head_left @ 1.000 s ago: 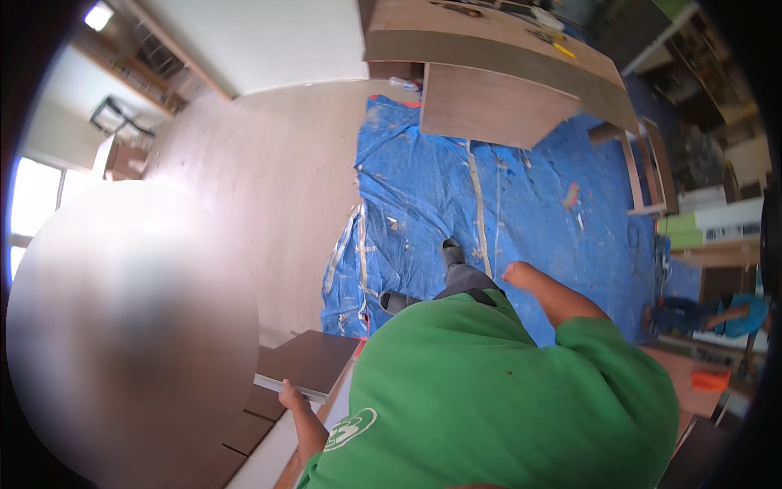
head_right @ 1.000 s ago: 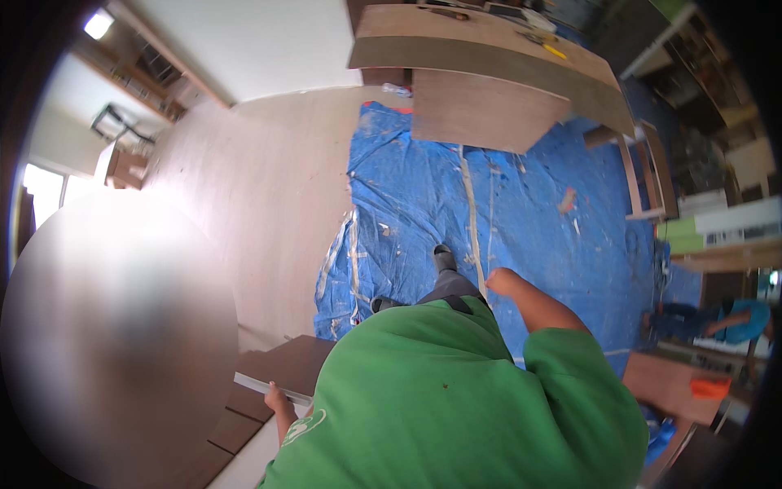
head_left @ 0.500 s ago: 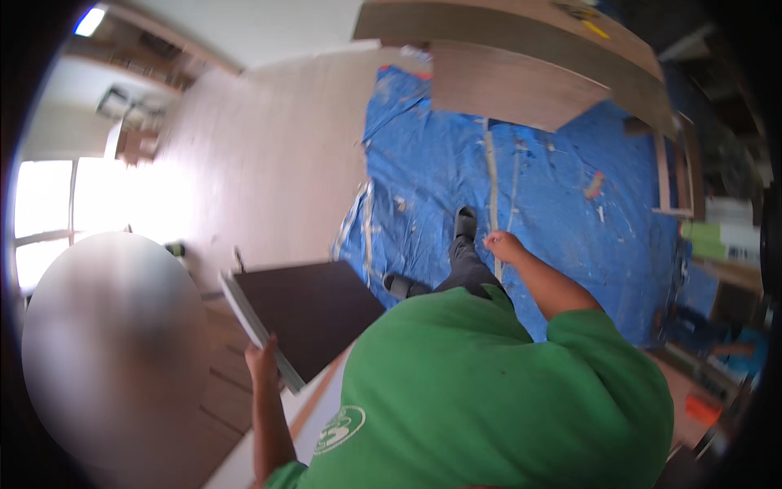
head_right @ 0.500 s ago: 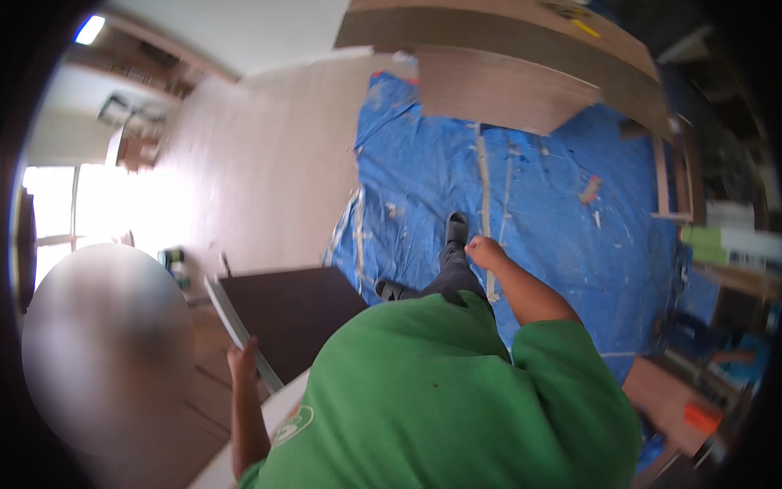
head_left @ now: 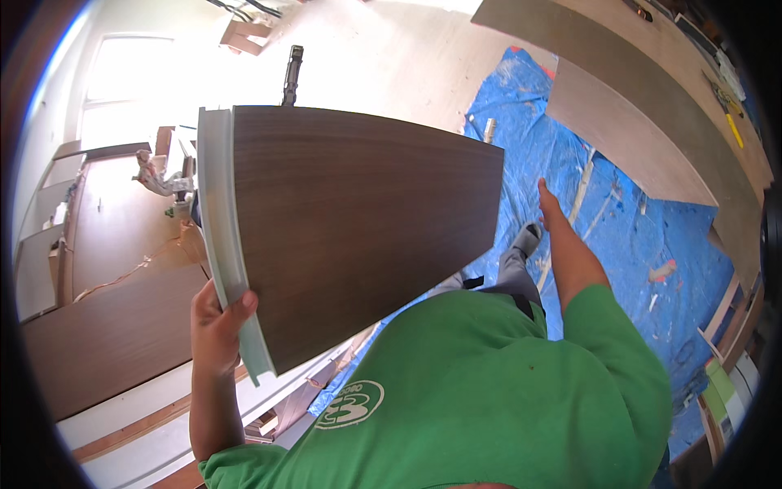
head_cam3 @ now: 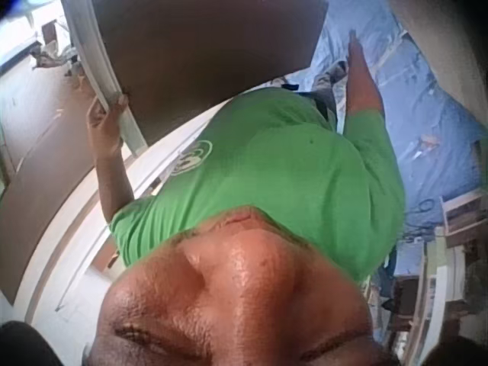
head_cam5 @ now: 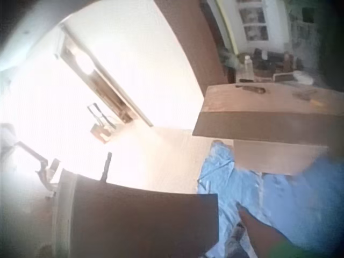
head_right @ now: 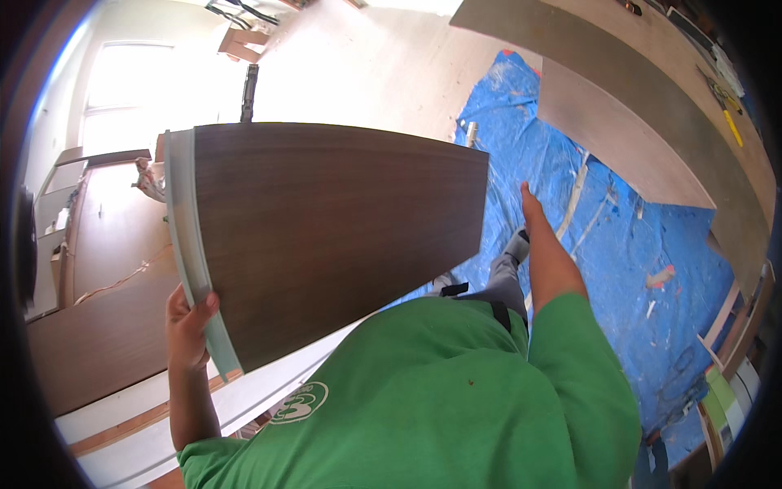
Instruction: The person applies edge banding to a wooden board using a utility knife and a metal straightedge. They cut the board, peel off the backing, align the strip, and press it into place while smoothing it with their hands.
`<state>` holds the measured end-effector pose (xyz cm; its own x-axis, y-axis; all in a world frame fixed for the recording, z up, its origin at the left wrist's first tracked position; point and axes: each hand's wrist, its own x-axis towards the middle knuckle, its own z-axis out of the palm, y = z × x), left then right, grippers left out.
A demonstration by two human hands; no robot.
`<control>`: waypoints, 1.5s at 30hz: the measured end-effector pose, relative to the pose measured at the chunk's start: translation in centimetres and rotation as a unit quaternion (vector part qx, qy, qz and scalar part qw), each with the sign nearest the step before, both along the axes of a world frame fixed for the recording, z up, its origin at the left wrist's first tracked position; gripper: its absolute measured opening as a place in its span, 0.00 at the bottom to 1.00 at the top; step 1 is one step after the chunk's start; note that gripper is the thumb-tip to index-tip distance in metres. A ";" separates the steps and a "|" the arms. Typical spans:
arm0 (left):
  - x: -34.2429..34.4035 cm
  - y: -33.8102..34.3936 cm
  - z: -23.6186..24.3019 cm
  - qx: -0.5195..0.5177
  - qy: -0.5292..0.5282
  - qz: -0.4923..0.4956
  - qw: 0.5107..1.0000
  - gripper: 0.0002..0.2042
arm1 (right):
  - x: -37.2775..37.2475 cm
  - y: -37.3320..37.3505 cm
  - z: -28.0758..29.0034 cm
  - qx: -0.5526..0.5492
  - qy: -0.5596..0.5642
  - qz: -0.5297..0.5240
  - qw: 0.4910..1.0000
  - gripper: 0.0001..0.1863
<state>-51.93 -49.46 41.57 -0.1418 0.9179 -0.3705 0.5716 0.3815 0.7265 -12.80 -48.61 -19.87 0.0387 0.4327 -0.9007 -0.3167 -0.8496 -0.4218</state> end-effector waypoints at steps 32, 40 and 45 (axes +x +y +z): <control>-0.3 19.8 3.2 0.108 0.146 -0.160 0.970 0.10 | -20.6 12.7 -4.2 0.025 0.109 -0.190 0.975 0.54; -17.1 20.5 10.6 0.119 0.153 -0.056 0.979 0.23 | -26.3 23.8 0.7 0.120 0.242 -0.231 0.935 0.57; -37.3 25.6 5.0 0.102 0.073 0.045 0.991 0.26 | -20.6 22.1 6.9 0.091 0.157 -0.258 0.949 0.47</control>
